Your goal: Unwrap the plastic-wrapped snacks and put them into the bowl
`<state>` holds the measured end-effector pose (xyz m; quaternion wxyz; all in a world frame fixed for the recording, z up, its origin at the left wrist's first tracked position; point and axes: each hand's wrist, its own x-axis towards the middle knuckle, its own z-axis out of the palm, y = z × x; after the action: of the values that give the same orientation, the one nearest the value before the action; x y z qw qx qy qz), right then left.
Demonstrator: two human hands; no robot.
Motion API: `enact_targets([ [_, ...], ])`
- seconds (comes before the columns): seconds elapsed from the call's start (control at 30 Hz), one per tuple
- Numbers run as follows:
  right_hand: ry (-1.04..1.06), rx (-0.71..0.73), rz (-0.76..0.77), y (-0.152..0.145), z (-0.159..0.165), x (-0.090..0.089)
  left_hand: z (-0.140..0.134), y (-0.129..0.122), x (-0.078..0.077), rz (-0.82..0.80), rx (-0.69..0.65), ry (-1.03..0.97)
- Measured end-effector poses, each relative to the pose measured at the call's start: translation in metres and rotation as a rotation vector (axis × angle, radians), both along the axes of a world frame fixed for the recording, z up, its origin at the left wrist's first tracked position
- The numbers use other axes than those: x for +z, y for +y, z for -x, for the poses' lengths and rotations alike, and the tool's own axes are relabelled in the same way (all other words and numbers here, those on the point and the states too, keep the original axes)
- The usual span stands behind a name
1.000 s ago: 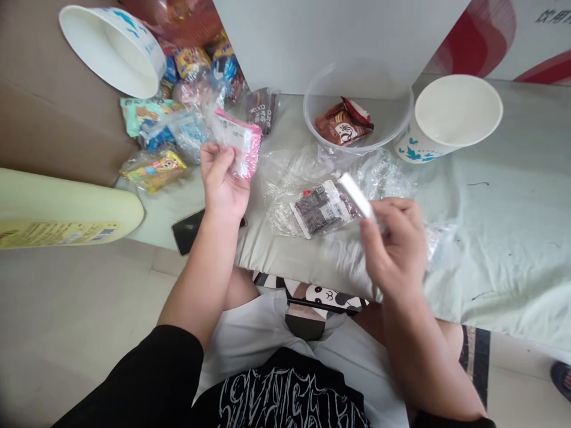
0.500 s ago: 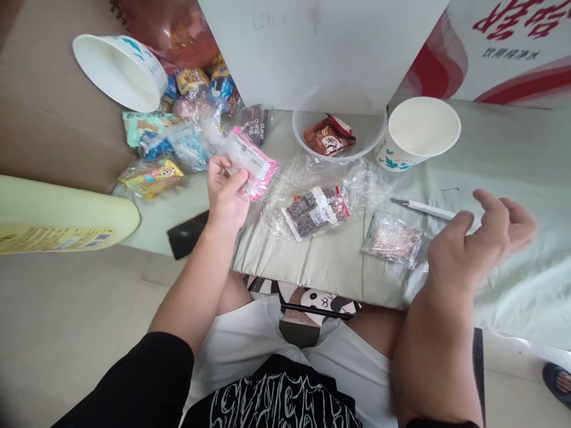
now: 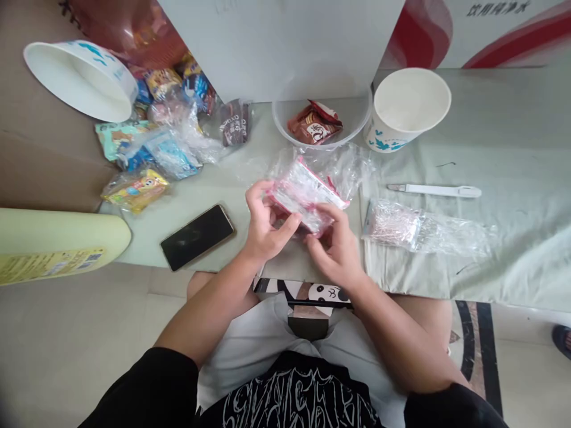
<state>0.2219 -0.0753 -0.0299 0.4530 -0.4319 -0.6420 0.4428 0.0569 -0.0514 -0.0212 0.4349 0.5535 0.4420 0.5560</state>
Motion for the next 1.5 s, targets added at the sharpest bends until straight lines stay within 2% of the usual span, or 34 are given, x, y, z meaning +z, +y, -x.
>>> enact_targets([
  [0.07,0.046,-0.042,0.029,0.002,-0.004,-0.002,0.007,0.003,0.001,0.022,-0.006,0.049],
  [0.2,0.040,-0.024,0.045,0.004,-0.003,0.000,0.023,0.012,0.007,0.026,0.041,0.152],
  [0.47,-0.112,-0.055,0.089,0.004,-0.006,0.004,0.028,0.018,0.013,0.166,0.316,0.120],
  [0.6,-0.276,-0.044,0.078,0.004,-0.015,0.014,0.028,0.023,0.010,0.108,0.275,0.132],
  [0.7,-0.406,-0.147,-0.050,0.003,-0.018,0.019,0.029,0.024,0.007,0.050,0.249,0.218],
  [0.83,-0.438,-0.307,-0.318,0.004,-0.016,0.020,0.029,0.024,0.006,-0.018,0.244,0.285],
  [1.0,-0.456,-0.511,-0.625,0.007,-0.015,0.017,0.033,0.027,0.013,0.079,0.244,0.291],
  [1.03,-0.470,-0.501,-0.695,0.008,-0.015,0.016,0.034,0.028,0.015,0.088,0.260,0.276],
  [1.1,-0.500,-0.364,-0.760,0.009,-0.015,0.015,0.037,0.029,0.016,0.085,0.298,0.224],
  [1.17,-0.527,-0.193,-0.697,0.010,-0.014,0.013,0.041,0.030,0.016,0.076,0.326,0.160],
  [1.23,-0.556,-0.150,-0.601,0.010,-0.012,0.011,0.045,0.032,0.013,0.073,0.368,0.095],
  [1.37,-0.529,-0.265,-0.447,0.010,-0.011,0.008,0.053,0.038,0.008,0.067,0.460,-0.022],
  [1.5,-0.405,-0.399,-0.434,0.010,-0.012,0.009,0.058,0.040,0.006,0.033,0.493,-0.050],
])
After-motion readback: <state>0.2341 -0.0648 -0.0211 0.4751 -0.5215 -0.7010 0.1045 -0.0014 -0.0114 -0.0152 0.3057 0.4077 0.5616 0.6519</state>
